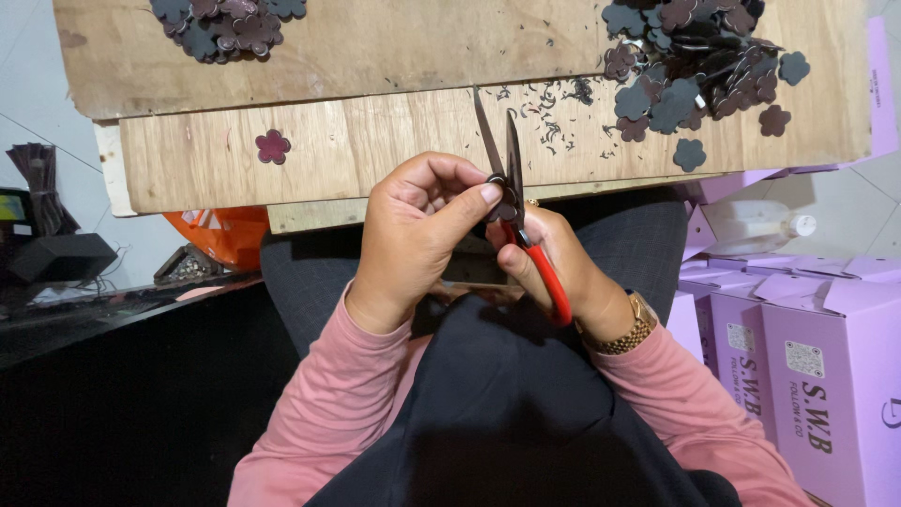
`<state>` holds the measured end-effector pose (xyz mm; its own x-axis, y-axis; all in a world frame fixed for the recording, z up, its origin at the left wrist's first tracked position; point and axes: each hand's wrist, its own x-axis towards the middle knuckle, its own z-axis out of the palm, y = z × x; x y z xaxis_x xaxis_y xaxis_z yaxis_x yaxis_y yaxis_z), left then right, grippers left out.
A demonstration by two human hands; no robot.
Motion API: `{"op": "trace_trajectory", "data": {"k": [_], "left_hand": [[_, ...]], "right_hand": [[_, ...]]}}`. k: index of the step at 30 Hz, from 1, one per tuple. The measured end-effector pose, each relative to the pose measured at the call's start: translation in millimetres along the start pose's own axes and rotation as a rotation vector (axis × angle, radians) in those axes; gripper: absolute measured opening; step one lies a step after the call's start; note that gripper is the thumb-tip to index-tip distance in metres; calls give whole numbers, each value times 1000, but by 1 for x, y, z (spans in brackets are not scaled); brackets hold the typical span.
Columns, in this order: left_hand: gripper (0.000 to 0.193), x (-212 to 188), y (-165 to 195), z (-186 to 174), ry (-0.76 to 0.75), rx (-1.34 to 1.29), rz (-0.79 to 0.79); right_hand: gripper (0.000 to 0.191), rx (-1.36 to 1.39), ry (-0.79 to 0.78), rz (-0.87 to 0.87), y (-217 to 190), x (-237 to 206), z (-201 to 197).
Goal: The person trims the edges of small flower-shaped leather pieces with red-handled scissors, holding each piece in one hand and rotating it to cut around the petals. Trimmed pieces are set on the work table beside piles of already cut pieces.
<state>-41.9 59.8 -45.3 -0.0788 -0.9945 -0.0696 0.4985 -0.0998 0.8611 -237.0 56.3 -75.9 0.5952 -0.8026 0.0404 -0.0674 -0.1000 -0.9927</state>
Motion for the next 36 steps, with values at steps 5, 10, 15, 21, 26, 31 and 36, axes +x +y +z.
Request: {"op": "trace_trajectory", "data": {"k": [5,10,15,21,26,31,36], "left_hand": [[10,0,-1,-2,2,4,6],[11,-1,0,-4,-3,-7,14],[12,-2,1,-4,15,-52,14],[11,-2,-1,-2,-8,-59,27],[11,-2,0,-2,16,-20,9],[9,-3,1,-1,27,23,0],[9,-2,-1,0,30,14,-5]], "right_hand": [[58,29,-8,2,6,-3,-1],[51,36,-3,11,9,-1,-1],[50,49,70,113,9,1,0],[66,-27,-45,-1,2,0,-4],[75,64,-95,131,-4,1,-1],[74,-43,-56,-15,-3,4,-1],[73,-65,-37,-22,0,3,0]]}}
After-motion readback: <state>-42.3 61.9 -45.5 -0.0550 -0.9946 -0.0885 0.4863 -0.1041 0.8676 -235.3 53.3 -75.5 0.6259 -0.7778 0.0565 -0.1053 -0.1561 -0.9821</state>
